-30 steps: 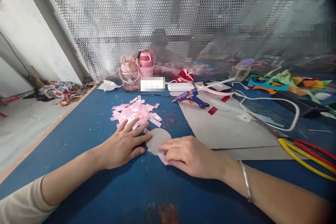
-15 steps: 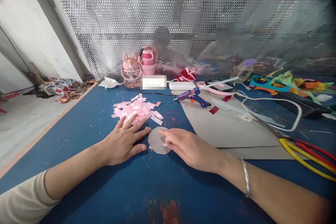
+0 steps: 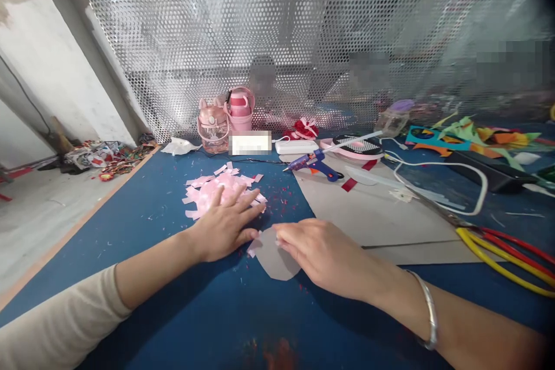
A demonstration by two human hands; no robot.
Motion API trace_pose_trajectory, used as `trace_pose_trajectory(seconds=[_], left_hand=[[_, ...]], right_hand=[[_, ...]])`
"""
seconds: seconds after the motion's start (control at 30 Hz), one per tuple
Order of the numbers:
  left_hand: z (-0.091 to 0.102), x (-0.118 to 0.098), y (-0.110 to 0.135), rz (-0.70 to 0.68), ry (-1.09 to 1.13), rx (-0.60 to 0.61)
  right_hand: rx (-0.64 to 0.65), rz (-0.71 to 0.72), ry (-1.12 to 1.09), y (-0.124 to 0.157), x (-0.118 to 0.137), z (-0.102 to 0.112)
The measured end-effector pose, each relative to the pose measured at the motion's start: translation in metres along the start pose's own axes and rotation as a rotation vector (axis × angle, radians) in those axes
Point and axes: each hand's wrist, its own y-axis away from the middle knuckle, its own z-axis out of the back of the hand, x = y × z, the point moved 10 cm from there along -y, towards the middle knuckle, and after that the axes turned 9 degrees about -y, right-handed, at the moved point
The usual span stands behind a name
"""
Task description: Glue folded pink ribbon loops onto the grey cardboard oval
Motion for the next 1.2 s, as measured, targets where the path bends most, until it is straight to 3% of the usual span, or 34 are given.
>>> trace_pose_trajectory(seconds=[0.1,0.2,0.27,0.33,0.43,0.5,0.57,0.77,0.9,1.0,1.07,1.13,1.2], left_hand=[[-0.008,-0.003,-0.026,-0.087,0.04,0.026],[-0.004,0.021,-0.037,0.031,0.044,-0.014],[0.01,0.032,-0.03,0.127,0.033,-0.079],[0.029,0.026,-0.013,0.168,0.033,-0.144],[0.045,-0.013,0.017,0.066,0.109,-0.149],[0.047,-0.037,0.035,-0.009,0.139,-0.148],[0.041,-0.047,0.047,-0.016,0.102,-0.138],[0.028,-0.033,0.057,0.052,-0.121,-0.193],[0.032,-0.016,0.057,0.194,-0.23,-0.174],[0.038,-0.026,0.052,0.217,-0.144,-0.168],[0.038,-0.05,0.046,0.101,0.023,-0.154],[0.04,-0.073,0.043,0.003,0.113,-0.178],[0.038,-0.079,0.04,-0.01,0.159,-0.193]], right_hand=[[-0.149,0.089,0.007,0.001,0.0,0.007],[-0.18,0.115,0.047,0.003,-0.003,0.004],[-0.118,0.105,0.064,0.003,-0.006,-0.004],[-0.019,0.075,0.041,0.002,-0.01,-0.012],[0.038,-0.011,-0.061,0.002,-0.019,-0.009],[0.001,-0.056,-0.112,0.002,-0.024,0.001],[-0.006,-0.06,-0.139,0.0,-0.025,0.005],[0.146,-0.183,-0.241,-0.001,-0.032,-0.014],[0.152,-0.257,-0.234,0.001,-0.032,-0.018],[0.133,-0.266,-0.276,0.0,-0.035,-0.012],[0.094,-0.363,-0.261,0.002,-0.057,0.001],[0.044,-0.559,-0.148,0.011,-0.098,0.022],[0.029,-0.716,-0.051,0.023,-0.139,0.043]])
